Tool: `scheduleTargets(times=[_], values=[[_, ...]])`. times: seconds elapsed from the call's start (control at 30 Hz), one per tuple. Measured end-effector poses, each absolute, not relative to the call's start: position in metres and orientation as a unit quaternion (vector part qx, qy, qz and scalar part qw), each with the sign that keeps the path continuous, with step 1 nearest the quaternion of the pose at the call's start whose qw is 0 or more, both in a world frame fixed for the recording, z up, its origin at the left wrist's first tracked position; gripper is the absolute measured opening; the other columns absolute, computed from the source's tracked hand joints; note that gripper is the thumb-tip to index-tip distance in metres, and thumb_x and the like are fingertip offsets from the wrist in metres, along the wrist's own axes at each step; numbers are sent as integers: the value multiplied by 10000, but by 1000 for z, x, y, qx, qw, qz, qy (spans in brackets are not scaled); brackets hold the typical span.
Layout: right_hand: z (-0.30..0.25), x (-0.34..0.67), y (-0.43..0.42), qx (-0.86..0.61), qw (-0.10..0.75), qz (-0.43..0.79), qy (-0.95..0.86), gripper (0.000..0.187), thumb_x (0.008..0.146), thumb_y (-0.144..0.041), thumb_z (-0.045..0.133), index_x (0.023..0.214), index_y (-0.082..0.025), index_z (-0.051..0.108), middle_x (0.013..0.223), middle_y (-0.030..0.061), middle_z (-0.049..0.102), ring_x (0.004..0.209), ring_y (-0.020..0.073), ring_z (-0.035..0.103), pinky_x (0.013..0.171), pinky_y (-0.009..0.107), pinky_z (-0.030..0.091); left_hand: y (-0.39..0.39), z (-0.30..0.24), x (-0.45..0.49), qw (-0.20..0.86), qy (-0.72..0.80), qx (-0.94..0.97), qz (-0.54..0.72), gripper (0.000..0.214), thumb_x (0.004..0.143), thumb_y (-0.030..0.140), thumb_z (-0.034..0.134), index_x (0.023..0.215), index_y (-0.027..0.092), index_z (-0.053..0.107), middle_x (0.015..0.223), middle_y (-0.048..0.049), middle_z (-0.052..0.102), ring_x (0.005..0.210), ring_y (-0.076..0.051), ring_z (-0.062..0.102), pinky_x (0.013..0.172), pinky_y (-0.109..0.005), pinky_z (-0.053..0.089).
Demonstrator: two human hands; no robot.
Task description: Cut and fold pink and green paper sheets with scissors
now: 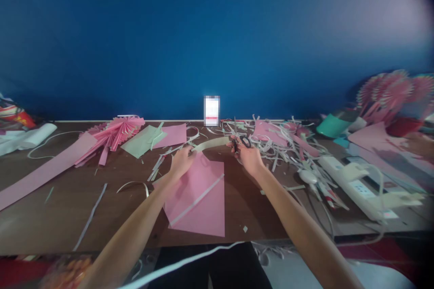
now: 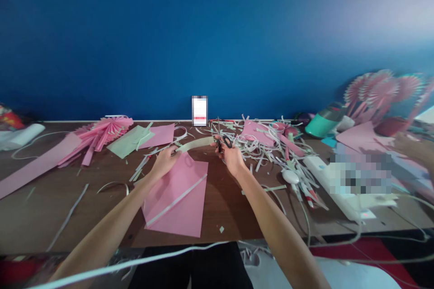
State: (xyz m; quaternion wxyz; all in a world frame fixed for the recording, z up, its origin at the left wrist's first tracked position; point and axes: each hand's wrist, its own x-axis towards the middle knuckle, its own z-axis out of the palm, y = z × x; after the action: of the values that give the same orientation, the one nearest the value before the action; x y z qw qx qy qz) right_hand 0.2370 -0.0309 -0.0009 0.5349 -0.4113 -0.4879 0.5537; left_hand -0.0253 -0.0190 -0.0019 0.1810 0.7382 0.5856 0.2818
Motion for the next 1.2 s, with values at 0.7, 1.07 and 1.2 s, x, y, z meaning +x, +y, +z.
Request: scheduleTargets(times=[0.7,1.07,1.2], values=[[20,221,-60,-283,436,674,-525,414,754,-336,569,1145,-208,619,922,59,632,734,156,550,610,251,427,-12,2,-38,448,519,562,463,273,730,407,586,700,136,582,627,17,508,590,-111,422,556,-226,319],[6,230,-54,-305,335,641,-620,324,791,-420,646,981,-164,587,656,2,542,517,93,487,399,191,219,-16,6,-29,451,427,590,516,262,782,402,592,737,145,578,687,20,520,623,-103,436,573,-209,326],[4,230,-54,-328,311,619,-642,320,793,-427,647,957,-159,586,649,-6,547,492,80,484,412,189,233,-19,9,-27,472,422,586,506,265,777,404,606,741,143,581,673,21,517,599,-96,433,545,-203,315]])
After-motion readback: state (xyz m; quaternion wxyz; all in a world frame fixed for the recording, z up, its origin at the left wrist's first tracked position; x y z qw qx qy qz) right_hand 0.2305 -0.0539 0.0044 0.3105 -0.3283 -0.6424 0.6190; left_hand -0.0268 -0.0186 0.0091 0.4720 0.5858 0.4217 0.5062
